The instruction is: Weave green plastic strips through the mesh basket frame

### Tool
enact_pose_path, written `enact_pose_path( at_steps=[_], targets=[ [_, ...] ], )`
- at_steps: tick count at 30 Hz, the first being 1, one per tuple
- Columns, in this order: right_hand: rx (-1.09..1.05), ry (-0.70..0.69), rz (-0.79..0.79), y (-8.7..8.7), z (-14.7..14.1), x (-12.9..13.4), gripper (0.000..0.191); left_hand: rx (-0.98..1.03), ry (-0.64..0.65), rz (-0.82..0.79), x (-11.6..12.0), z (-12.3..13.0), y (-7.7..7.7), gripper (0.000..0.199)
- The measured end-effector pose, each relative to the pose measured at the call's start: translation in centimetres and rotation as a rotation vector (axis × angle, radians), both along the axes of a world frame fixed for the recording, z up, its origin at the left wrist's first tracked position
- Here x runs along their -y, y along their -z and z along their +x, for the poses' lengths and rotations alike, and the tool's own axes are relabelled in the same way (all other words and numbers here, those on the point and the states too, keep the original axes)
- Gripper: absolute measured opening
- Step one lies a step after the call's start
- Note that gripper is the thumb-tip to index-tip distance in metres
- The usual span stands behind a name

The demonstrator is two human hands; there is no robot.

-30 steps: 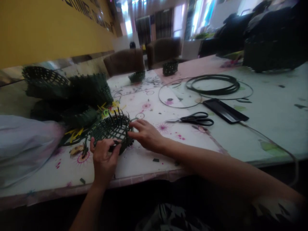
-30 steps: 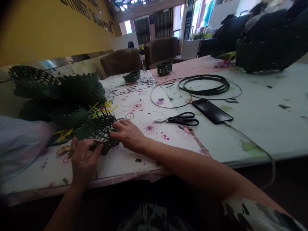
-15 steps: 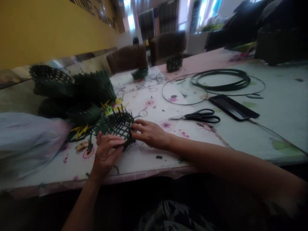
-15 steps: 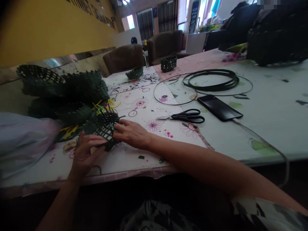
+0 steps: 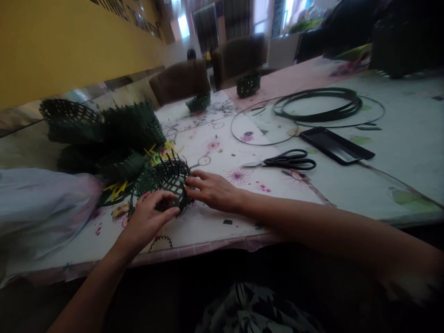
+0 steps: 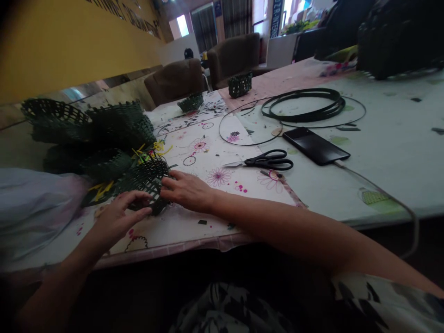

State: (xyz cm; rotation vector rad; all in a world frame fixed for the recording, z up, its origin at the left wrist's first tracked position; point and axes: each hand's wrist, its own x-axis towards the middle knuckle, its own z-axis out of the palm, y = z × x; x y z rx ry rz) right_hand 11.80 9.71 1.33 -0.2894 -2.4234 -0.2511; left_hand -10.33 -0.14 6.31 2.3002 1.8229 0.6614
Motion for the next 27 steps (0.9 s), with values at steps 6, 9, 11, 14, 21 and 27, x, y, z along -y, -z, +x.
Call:
enact_pose_path(
  at_steps=[6, 9, 11, 14, 21, 27],
  targets=[
    [0.186, 0.029, -0.089, 0.5, -0.3, 0.4, 0.021, -0.524, 0.086, -0.009, -0.7, 0.7, -0.2, 0.021],
    [0.317, 0.039, -0.161, 1.1, -0.7, 0.6, 0.02, -0.748, 0.066, 0.025, -0.8, 0.9, 0.6, 0.014],
    [0.314, 0.05, -0.193, 1.3, -0.9, 0.6, 0.021, -0.787, 0.056, 0.043, -0.9, 0.6, 1.2, 0.015],
    [0.284, 0.058, -0.204, 1.4, -1.2, 0.4, 0.02, -0.772, 0.092, 0.043, -1.3, -0.5, 1.4, 0.016],
    [-0.021, 0.058, 0.066, 0.6, -0.6, -0.4, 0.015, -0.472, 0.246, -0.156, -3.1, -1.5, -2.0, 0.027],
    [-0.207, 0.01, 0.209, -1.2, 0.9, -0.5, 0.02, -0.158, 0.427, -0.446, -3.2, 0.3, -5.2, 0.035]
  ],
)
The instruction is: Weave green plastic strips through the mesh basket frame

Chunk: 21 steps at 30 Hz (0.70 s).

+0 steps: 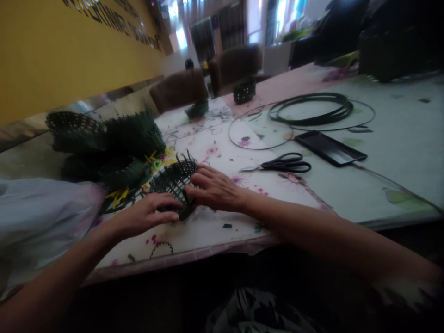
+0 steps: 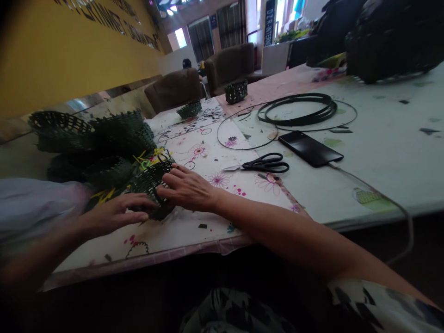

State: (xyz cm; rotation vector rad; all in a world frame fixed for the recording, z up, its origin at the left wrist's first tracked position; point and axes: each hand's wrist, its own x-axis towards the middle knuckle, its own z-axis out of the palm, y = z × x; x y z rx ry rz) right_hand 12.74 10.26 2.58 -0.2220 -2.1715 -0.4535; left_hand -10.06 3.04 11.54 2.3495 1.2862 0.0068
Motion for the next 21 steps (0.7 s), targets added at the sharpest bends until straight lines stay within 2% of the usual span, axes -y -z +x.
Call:
enact_pose_path(
  at_steps=[3, 9, 14, 21],
  targets=[
    [0.006, -0.004, -0.028, -0.1, 0.1, -0.3, 0.015, -0.015, -0.03, 0.005, 0.3, 0.3, 0.4, 0.037],
    [0.104, 0.064, -0.175, 0.3, -0.2, -1.0, 0.024, -0.085, -0.133, 0.127, 0.0, 0.6, 2.3, 0.037],
    [0.148, 0.051, -0.24, 0.3, -0.1, -1.3, 0.022, -0.08, -0.172, 0.21, -0.4, 1.1, 3.4, 0.033],
    [0.093, 0.032, -0.275, 0.6, -0.2, -1.3, 0.018, 0.056, -0.227, 0.481, 0.4, 1.2, 5.9, 0.029]
  ],
)
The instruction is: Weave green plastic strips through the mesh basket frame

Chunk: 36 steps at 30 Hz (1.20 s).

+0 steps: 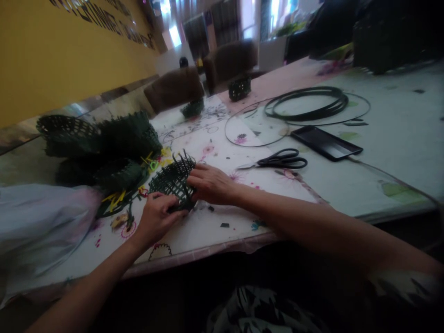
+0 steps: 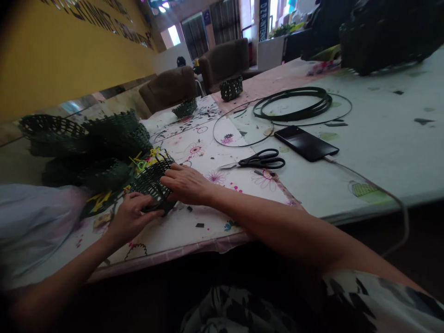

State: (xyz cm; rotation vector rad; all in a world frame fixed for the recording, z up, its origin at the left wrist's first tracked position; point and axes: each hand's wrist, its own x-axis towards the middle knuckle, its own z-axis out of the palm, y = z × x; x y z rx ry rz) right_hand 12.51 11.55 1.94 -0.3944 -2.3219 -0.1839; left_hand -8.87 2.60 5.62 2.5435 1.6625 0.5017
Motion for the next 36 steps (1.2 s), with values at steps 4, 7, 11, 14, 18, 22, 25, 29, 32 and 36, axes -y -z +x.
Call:
enact_pose_path(
  at_steps=[4, 7, 11, 14, 18, 22, 25, 29, 32, 36],
  targets=[
    [-0.245, 0.03, -0.027, -0.5, 0.4, 0.5, 0.028, 0.204, -0.076, 0.106, -0.2, -0.1, -0.3, 0.029],
    [-0.477, 0.056, -0.17, -1.2, 1.1, 0.3, 0.045, 0.507, -0.206, 0.175, -1.3, 0.6, -0.9, 0.029],
    [-0.616, -0.002, -0.516, -1.5, 1.6, -0.6, 0.078, 0.972, -0.208, 0.263, -3.2, 3.5, -0.7, 0.027],
    [-0.647, -0.179, -0.809, -1.6, 1.6, -1.1, 0.093, 1.212, -0.133, 0.252, -4.4, 6.5, -0.1, 0.024],
    [-0.697, -0.188, -0.888, -1.5, 1.7, -1.7, 0.084, 1.421, -0.086, 0.119, -5.7, 8.9, 1.4, 0.023],
    [-0.647, -0.048, -0.792, -1.1, 1.8, -2.2, 0.074, 1.485, -0.046, 0.033, -6.3, 8.6, 2.9, 0.027],
    [-0.6, -0.003, -0.783, -1.0, 1.9, -2.2, 0.07, 1.422, -0.058, 0.055, -6.1, 7.8, 3.3, 0.031],
    [-0.616, 0.02, -0.823, -1.2, 1.9, -2.0, 0.071, 1.269, -0.021, 0.169, -5.3, 7.0, 2.8, 0.044],
    [-0.609, 0.006, -0.836, -1.3, 2.0, -2.0, 0.071, 1.141, 0.041, 0.265, -5.0, 6.1, 2.3, 0.036],
    [-0.575, -0.027, -0.813, -1.5, 2.3, -2.1, 0.07, 0.882, 0.072, 0.213, -5.5, 3.7, 2.0, 0.022]
  ],
)
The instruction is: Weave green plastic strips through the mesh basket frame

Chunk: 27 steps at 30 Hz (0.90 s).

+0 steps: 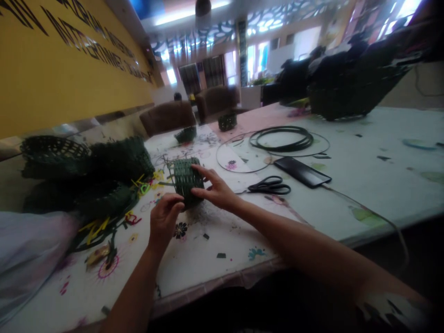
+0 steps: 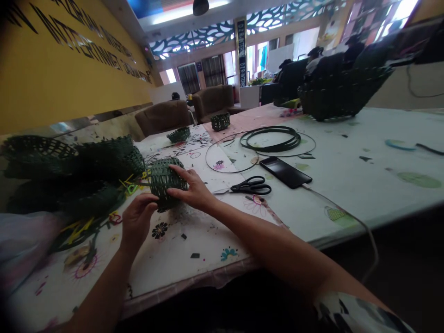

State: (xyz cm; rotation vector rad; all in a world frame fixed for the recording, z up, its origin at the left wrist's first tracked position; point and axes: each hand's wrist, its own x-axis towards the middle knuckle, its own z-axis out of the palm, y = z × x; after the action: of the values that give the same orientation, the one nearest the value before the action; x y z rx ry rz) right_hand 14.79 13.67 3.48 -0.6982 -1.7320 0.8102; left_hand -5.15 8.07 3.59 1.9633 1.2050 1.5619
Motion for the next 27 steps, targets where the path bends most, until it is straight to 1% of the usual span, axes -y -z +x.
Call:
enact_pose_path(
  at_steps=[5, 9, 14, 19, 22, 25, 27],
  targets=[
    [0.028, -0.024, 0.013, -0.2, 0.4, -0.2, 0.07, -0.069, 0.106, -0.12, -1.2, -3.0, -0.2, 0.028],
    [0.027, -0.045, 0.007, -0.2, 0.6, -0.5, 0.07, -0.071, 0.181, -0.187, -1.9, -3.8, -0.3, 0.026],
    [0.011, -0.079, -0.011, -0.2, 1.0, -1.0, 0.07, -0.011, 0.228, -0.23, -2.2, -3.9, -0.5, 0.023],
    [0.014, -0.091, -0.036, -0.2, 1.2, -1.3, 0.069, 0.159, 0.26, -0.304, -2.6, -3.0, -0.6, 0.027],
    [0.008, -0.09, -0.038, -0.3, 1.3, -1.3, 0.069, 0.246, 0.281, -0.291, -2.9, -2.5, -0.9, 0.027],
    [0.01, -0.094, -0.036, -0.4, 1.3, -1.3, 0.068, 0.242, 0.302, -0.268, -3.1, -2.3, -1.3, 0.027],
    [0.01, -0.096, -0.033, -0.5, 1.4, -1.2, 0.067, 0.187, 0.294, -0.253, -3.1, -2.3, -1.6, 0.025]
  ],
)
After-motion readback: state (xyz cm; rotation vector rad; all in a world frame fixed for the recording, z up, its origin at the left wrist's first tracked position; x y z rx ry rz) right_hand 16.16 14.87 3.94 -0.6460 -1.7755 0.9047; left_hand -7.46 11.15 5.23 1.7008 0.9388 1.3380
